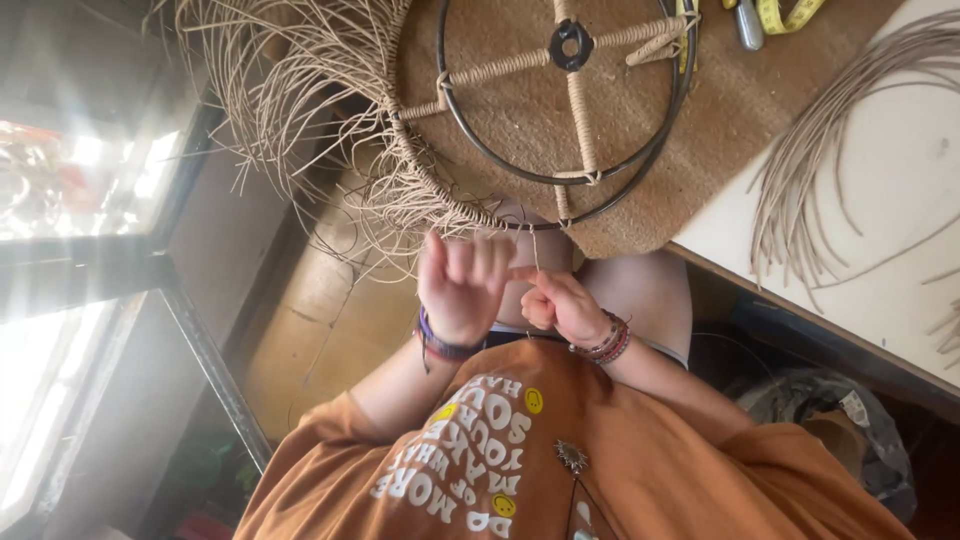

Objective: Weaving straw or fiber strands around a circular frame to create a decorative object.

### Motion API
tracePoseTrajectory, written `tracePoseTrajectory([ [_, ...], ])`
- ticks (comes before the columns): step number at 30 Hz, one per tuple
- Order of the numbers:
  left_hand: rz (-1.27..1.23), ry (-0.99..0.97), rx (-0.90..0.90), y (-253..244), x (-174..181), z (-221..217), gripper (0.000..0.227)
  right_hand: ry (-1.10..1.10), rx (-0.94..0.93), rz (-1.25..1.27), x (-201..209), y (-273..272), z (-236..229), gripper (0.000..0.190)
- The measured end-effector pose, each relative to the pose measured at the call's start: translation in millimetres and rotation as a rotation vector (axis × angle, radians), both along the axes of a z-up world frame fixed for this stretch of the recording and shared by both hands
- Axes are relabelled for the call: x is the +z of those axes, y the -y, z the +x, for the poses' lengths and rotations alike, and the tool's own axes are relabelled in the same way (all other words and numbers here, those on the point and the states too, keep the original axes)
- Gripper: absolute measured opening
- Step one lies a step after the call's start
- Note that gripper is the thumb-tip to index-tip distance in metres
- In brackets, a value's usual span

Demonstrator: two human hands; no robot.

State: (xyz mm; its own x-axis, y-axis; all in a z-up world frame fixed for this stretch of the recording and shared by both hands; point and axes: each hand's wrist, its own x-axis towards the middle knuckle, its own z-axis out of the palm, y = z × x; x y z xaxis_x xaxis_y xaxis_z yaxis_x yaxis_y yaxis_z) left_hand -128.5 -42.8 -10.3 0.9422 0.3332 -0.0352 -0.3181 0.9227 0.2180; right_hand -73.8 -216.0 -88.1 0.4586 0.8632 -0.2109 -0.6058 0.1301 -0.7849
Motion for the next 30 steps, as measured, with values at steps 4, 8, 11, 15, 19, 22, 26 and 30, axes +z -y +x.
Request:
tracePoseTrajectory([
  [4, 0.28, 0.091, -0.086, 17.6, -41.2, -32.5, 0.057, -0.023, -0.046, -0.075, -5.4, -6.2, -1.1, 0.04],
  [8, 0.678, -0.253, -0.177, -7.3, -43.0, -21.8, 0.032, 0.064, -0.113, -0.179, -8.6, -7.5, -1.6, 0.027],
  [11, 0.913, -0.59, -0.288, -5.9, -4.6, -6.7, 0.032, 0.386, -0.021, -0.317, 14.5, -10.0, 4.2, 0.031],
  [15, 0.403, -0.69, -0.271, 27.0, -26.0, 21.3, 0.029, 1.011, 0.362, -0.814, 96.0, -11.8, 15.2, 0.033],
  [19, 0.79, -0.722, -0.111, 40.0, -86.7, 27.7, 0.042, 1.528, 0.054, -0.911, 100.7, 1.0, 34.9, 0.027],
  [22, 0.757, -0.725, -0.067, 35.5, -102.3, 33.0, 0.037, 1.988, -0.166, -0.533, 85.7, -21.5, 66.6, 0.034],
  [26, 1.143, -0.819, -0.069, 32.4, -79.3, 24.5, 0.049, 2.05, -0.268, -0.303, 57.0, -27.1, 91.6, 0.014],
  [30, 0.448, -0.772, -0.031, 56.9, -51.6, 22.0, 0.034, 1.999, -0.332, -0.283, 50.9, -28.2, 91.6, 0.02],
])
